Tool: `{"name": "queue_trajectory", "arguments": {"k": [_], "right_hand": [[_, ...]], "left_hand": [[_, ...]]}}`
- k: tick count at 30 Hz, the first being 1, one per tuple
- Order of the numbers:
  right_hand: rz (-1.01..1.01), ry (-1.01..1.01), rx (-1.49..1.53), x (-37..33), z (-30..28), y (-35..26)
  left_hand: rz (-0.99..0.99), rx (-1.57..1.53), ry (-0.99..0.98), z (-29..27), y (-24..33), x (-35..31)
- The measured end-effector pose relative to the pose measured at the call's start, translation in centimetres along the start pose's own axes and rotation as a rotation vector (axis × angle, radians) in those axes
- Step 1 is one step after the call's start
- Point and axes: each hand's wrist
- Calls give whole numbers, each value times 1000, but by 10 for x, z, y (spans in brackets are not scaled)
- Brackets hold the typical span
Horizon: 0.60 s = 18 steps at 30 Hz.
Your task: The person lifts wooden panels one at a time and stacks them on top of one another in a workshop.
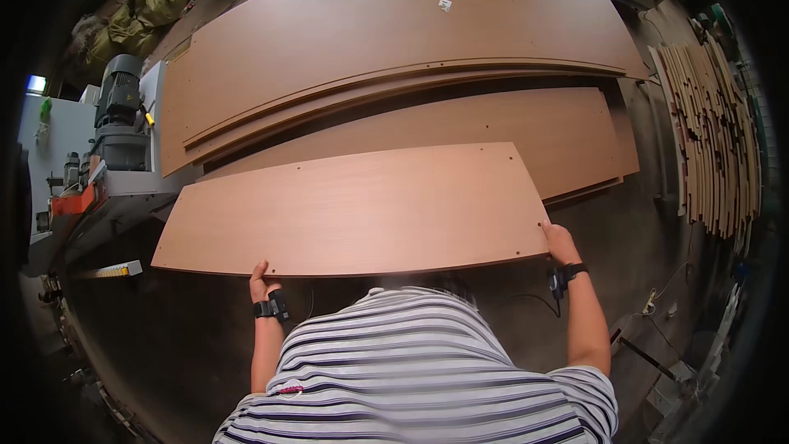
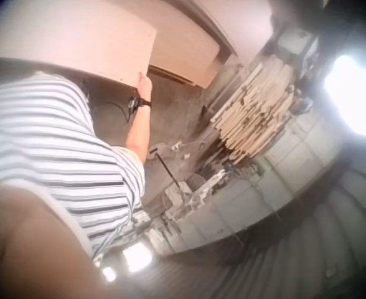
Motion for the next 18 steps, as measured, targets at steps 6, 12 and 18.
{"name": "queue_trajectory", "arguments": {"k": [6, 12, 18], "right_hand": [[444, 231, 670, 35, -59, 92], [472, 538, 1188, 71, -102, 163], [570, 581, 966, 91, -109, 188]], "left_hand": [[-158, 84, 59, 68, -86, -27], [-398, 75, -50, 153, -147, -48], [-631, 42, -101, 174, -200, -45]]}}
Point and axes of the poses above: each hand's wrist, its own x-axis towards the middle knuckle, its own z-axis out of the palm, y = z × x, and after that the axes turned 5 degrees about -z, right-handed
